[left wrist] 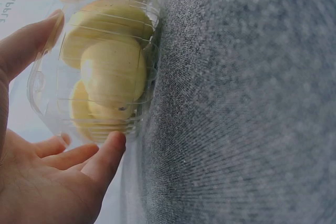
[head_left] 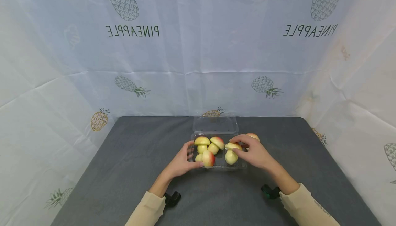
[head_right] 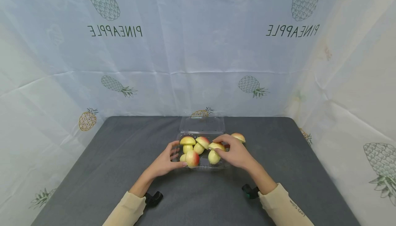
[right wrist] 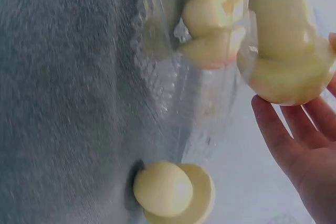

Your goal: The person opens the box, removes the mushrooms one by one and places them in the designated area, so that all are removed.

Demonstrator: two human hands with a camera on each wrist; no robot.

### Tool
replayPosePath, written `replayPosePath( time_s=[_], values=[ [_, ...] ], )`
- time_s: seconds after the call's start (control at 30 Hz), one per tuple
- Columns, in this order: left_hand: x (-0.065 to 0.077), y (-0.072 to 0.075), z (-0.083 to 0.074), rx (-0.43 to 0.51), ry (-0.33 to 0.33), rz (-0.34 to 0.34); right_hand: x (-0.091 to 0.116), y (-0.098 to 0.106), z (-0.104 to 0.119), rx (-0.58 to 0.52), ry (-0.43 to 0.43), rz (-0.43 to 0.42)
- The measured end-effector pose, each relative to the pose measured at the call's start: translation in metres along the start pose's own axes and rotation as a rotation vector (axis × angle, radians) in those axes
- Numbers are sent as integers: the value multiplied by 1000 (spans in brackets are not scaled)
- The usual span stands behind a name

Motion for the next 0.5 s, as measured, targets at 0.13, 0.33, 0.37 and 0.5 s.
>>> replayPosePath(
  time_s=[0.13, 0.33, 0.37, 0.5],
  values=[
    [0, 0, -1, -1, -1, 1, 1, 10, 0, 14, 4, -19],
    [1, 1, -1, 4, 0, -1, 2, 23, 1, 36, -10, -34],
    [1, 1, -1, 3, 1, -3, 2, 24, 1, 44, -7, -34],
    [0, 0, -1, 1, 0, -4, 4, 29, 2, 68, 18, -25]
  ],
)
Point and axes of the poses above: each hand's wrist, its own x-axis away from the middle knuckle, its own y-axis out of the back of the hand, z = x × y, the point moved 6 cm from there along -x, towards the middle knuckle, and after that the axes turned 4 degrees about -z, right-handed, at the moved point
